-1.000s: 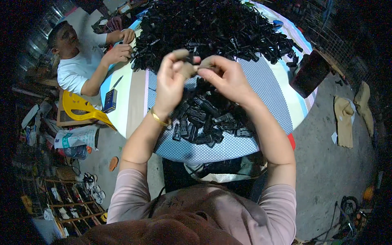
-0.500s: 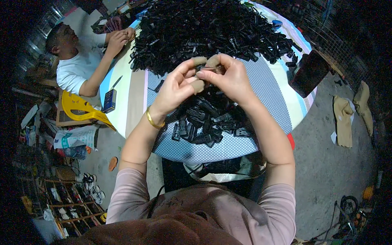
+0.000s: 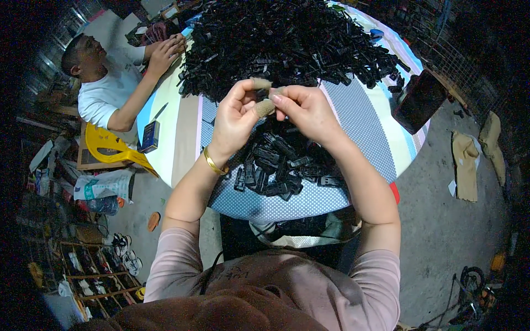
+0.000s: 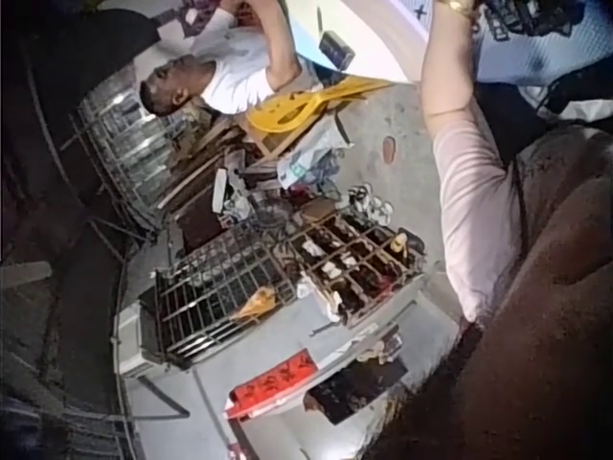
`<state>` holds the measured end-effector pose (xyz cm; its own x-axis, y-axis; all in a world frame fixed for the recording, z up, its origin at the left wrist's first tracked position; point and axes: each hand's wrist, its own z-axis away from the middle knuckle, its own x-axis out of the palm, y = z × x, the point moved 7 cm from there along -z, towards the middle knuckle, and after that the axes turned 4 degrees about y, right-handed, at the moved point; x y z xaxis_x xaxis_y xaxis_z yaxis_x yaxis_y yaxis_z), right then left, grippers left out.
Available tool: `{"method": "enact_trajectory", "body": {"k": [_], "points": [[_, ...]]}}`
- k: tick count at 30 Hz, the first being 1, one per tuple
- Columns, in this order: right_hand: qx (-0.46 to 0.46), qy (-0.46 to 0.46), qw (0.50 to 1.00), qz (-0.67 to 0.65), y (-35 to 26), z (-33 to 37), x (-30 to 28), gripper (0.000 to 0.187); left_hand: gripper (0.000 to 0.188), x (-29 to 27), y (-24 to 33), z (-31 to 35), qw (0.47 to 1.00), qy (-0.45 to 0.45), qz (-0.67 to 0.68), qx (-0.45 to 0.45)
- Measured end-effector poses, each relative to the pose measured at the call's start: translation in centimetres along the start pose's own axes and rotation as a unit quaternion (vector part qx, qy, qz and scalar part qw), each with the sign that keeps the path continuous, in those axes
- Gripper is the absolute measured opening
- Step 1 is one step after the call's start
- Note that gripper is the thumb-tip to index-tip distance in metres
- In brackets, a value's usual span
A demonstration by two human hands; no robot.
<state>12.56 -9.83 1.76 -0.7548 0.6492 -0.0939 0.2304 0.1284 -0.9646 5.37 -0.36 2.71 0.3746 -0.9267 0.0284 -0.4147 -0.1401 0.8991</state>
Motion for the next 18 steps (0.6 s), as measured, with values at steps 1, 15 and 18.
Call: {"method": "enact_trajectory", "body": {"k": [1,15,18], "points": [[-0.001,0.012,1.0,-0.002,-0.1,0.1,0.1,0.022,0.025,-0.2,0.1,0.1,0.999,0.014,-0.014,0.026],[-0.091,0.092,0.963,0.236,1.4,-2.7,-7.1,0.024,0.045,2.1,1.4,0.5,0.952,-0.165,-0.256,-0.021],[-0.125,0.084,0.899,0.411,2.3,-3.1,-5.7,0.023,0.046,3.5,0.8,1.7,0.909,-0.276,-0.309,0.034]]}}
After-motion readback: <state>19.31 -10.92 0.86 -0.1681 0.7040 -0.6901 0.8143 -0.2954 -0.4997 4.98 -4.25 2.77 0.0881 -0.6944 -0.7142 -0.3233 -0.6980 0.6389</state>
